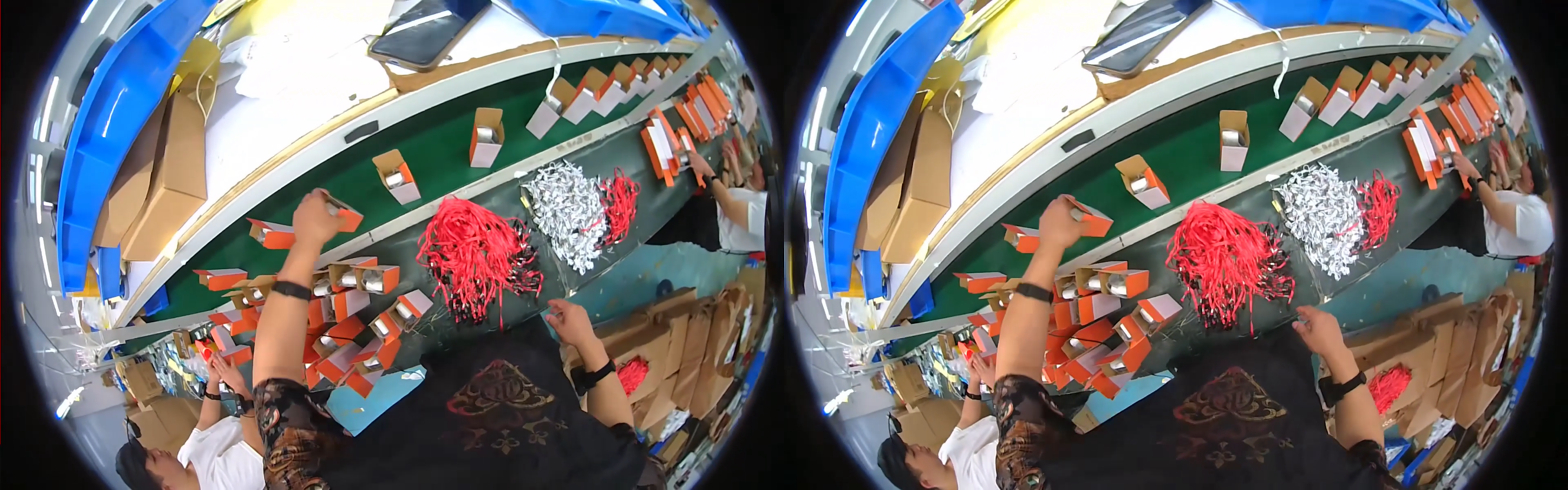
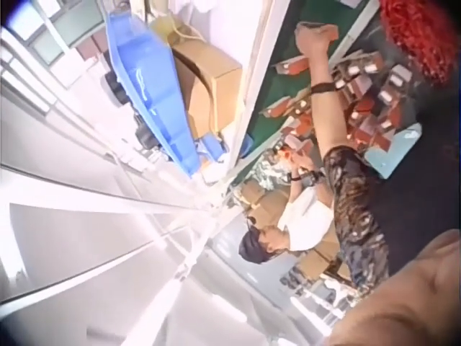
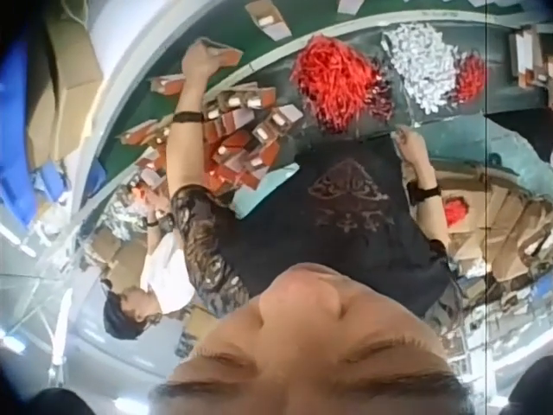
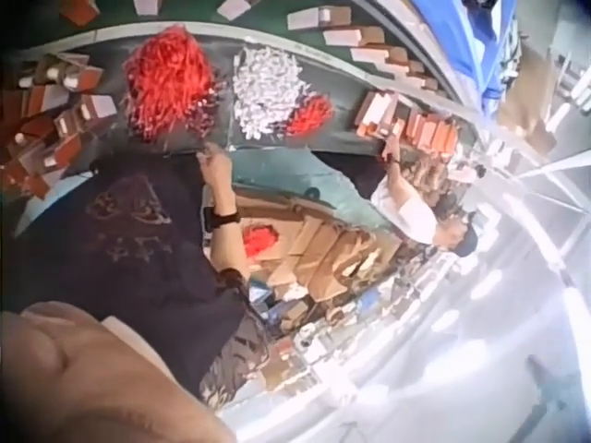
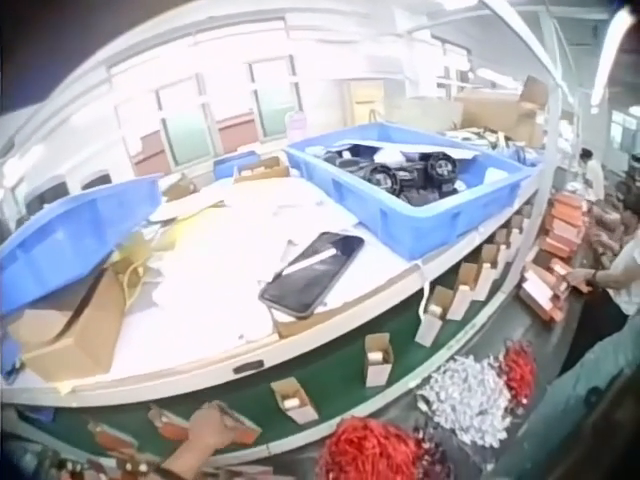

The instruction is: The person picks up a red lanyard and a white plastic clip by hand, joins them together, and places the assembled unit into an orange box.

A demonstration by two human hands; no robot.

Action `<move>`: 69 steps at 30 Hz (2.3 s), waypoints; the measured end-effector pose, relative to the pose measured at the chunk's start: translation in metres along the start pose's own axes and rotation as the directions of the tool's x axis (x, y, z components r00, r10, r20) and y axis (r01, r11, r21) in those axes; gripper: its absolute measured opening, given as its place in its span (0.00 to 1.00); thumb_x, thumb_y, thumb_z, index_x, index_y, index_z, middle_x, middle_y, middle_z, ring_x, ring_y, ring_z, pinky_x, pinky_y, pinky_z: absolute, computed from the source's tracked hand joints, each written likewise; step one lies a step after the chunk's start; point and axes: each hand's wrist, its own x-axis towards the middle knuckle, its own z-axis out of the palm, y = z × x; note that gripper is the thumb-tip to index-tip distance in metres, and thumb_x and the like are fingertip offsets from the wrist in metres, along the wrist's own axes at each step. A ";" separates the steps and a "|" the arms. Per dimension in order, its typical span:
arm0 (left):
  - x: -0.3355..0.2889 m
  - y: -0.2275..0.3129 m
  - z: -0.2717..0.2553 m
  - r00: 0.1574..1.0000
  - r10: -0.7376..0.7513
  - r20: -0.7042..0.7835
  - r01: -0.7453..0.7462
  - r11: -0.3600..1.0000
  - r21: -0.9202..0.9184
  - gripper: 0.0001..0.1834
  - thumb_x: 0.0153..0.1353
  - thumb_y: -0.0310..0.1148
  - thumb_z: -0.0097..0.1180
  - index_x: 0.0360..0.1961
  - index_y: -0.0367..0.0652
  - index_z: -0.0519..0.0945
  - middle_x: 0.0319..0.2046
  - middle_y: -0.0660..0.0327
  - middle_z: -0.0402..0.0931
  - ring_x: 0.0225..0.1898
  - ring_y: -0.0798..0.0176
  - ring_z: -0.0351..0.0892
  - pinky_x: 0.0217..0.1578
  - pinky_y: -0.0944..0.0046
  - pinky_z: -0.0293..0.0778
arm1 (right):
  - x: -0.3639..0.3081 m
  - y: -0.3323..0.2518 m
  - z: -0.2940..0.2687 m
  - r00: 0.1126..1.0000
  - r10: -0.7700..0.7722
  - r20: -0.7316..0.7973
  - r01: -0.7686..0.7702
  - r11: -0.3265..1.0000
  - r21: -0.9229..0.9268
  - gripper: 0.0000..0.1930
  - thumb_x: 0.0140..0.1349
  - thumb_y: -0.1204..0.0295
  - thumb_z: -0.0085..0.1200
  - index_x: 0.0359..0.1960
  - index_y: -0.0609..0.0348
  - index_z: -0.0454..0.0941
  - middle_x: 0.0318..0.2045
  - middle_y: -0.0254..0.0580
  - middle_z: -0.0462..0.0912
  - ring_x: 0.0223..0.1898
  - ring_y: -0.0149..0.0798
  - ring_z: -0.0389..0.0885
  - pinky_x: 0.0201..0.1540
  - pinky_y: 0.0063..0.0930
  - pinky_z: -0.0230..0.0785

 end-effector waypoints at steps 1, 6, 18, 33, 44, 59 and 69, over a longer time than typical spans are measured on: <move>-0.013 0.021 -0.002 1.000 0.011 0.008 -0.011 1.000 0.002 0.33 0.39 0.43 0.68 0.49 0.39 0.76 0.42 0.49 0.80 0.48 0.47 0.79 0.46 0.54 0.76 | 0.004 0.004 0.000 0.999 -0.046 -0.006 0.046 0.999 -0.023 0.20 0.54 0.67 0.63 0.49 0.59 0.78 0.36 0.50 0.85 0.36 0.49 0.85 0.41 0.40 0.76; -0.056 0.059 0.005 0.995 0.017 0.100 -0.015 1.000 -0.018 0.28 0.38 0.44 0.68 0.43 0.43 0.80 0.41 0.51 0.81 0.46 0.47 0.79 0.46 0.53 0.76 | 0.047 0.006 -0.018 0.962 -0.261 0.081 0.271 0.948 -0.167 0.19 0.55 0.66 0.62 0.49 0.57 0.78 0.38 0.49 0.84 0.41 0.53 0.82 0.43 0.46 0.74; -0.129 0.129 -0.038 0.925 -0.373 0.077 0.313 0.858 0.407 0.46 0.41 0.59 0.69 0.57 0.39 0.74 0.57 0.46 0.73 0.65 0.40 0.63 0.63 0.37 0.56 | 0.135 0.014 -0.051 0.824 -0.513 0.241 0.554 0.818 -0.154 0.14 0.56 0.64 0.58 0.43 0.52 0.80 0.37 0.48 0.84 0.40 0.54 0.82 0.43 0.46 0.75; -0.338 0.276 0.024 0.957 -0.276 0.083 0.238 0.593 -0.769 0.21 0.50 0.29 0.69 0.47 0.38 0.80 0.42 0.55 0.83 0.47 0.59 0.82 0.51 0.61 0.74 | 0.250 -0.087 0.081 0.666 -0.741 0.084 0.709 0.595 -0.379 0.08 0.56 0.65 0.59 0.30 0.54 0.83 0.30 0.46 0.80 0.38 0.50 0.81 0.38 0.46 0.72; -0.276 0.219 0.033 0.992 -0.069 -0.108 -0.048 0.586 -0.809 0.17 0.54 0.27 0.66 0.45 0.36 0.79 0.39 0.56 0.83 0.43 0.63 0.83 0.47 0.63 0.76 | 0.141 -0.147 -0.042 0.740 -0.647 0.184 0.427 0.663 0.615 0.07 0.61 0.72 0.61 0.35 0.65 0.82 0.23 0.35 0.81 0.22 0.24 0.75 0.28 0.22 0.69; -0.125 0.219 0.097 0.929 -0.096 -0.356 -0.269 0.484 -0.833 0.10 0.68 0.29 0.50 0.42 0.37 0.81 0.38 0.59 0.80 0.44 0.63 0.77 0.50 0.64 0.71 | 0.000 -0.146 -0.168 0.555 -0.805 0.209 0.245 0.399 0.884 0.12 0.61 0.66 0.63 0.29 0.62 0.78 0.24 0.35 0.77 0.25 0.27 0.71 0.28 0.21 0.61; -0.183 0.290 -0.085 0.610 0.078 -0.788 -0.781 -0.111 -0.615 0.15 0.68 0.41 0.53 0.41 0.37 0.80 0.50 0.49 0.72 0.51 0.49 0.78 0.52 0.47 0.76 | 0.012 -0.034 -0.129 0.508 -0.708 0.490 0.279 0.674 0.684 0.09 0.60 0.71 0.63 0.35 0.65 0.82 0.29 0.32 0.82 0.32 0.22 0.76 0.36 0.21 0.69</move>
